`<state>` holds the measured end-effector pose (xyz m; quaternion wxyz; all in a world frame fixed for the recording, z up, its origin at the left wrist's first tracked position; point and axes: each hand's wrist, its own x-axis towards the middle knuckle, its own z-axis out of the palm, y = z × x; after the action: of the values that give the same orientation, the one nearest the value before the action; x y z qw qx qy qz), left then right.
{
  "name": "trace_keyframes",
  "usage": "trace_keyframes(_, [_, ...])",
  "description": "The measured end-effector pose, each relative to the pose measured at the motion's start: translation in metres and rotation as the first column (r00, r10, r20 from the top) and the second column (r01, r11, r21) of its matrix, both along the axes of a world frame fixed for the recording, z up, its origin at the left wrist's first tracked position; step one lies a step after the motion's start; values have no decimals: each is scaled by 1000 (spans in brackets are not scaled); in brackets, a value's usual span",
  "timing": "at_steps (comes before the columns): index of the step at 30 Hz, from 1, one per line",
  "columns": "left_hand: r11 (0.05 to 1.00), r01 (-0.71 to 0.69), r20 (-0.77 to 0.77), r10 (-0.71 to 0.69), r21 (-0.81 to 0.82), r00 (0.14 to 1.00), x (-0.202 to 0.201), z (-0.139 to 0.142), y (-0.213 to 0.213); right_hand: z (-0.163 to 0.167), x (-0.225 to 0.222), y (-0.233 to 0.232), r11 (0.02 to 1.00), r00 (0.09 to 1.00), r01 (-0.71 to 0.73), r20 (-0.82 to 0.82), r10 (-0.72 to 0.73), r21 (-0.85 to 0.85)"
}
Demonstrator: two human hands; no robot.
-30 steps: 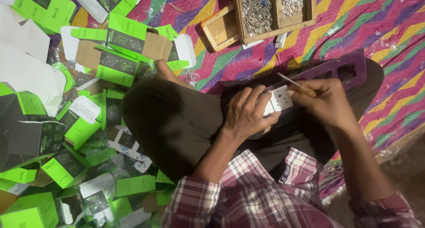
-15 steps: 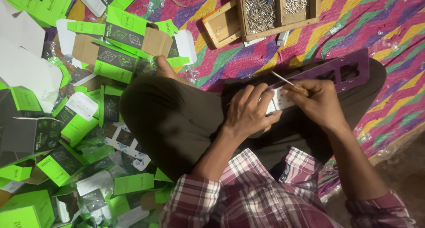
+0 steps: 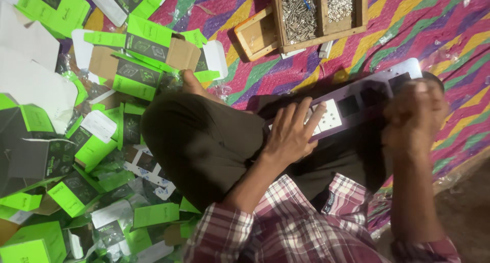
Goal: The person sits on a colorful patterned floor and assembles a purple electrical strip by inserting white socket modules and securing them with screws. The person uses a screwdriver to tighten the screws and repeatedly checks the alignment of the modules.
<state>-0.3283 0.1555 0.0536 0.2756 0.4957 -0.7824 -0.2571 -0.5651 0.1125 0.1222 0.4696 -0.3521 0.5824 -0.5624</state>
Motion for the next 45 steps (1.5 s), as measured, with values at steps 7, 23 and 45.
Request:
trace_keyframes(7, [976, -183, -341, 212, 116, 916, 0, 2, -12, 7, -23, -16, 971, 969, 170, -148, -195, -170])
trace_keyframes(23, [857, 373, -780, 491, 355, -387, 43, 3, -39, -112, 38, -205, 844, 73, -445, -928, 366, 298])
trace_keyframes(45, [722, 646, -663, 613, 248, -430, 27, 2, -37, -12, 91, -88, 725, 759, -643, 75, 647, 246])
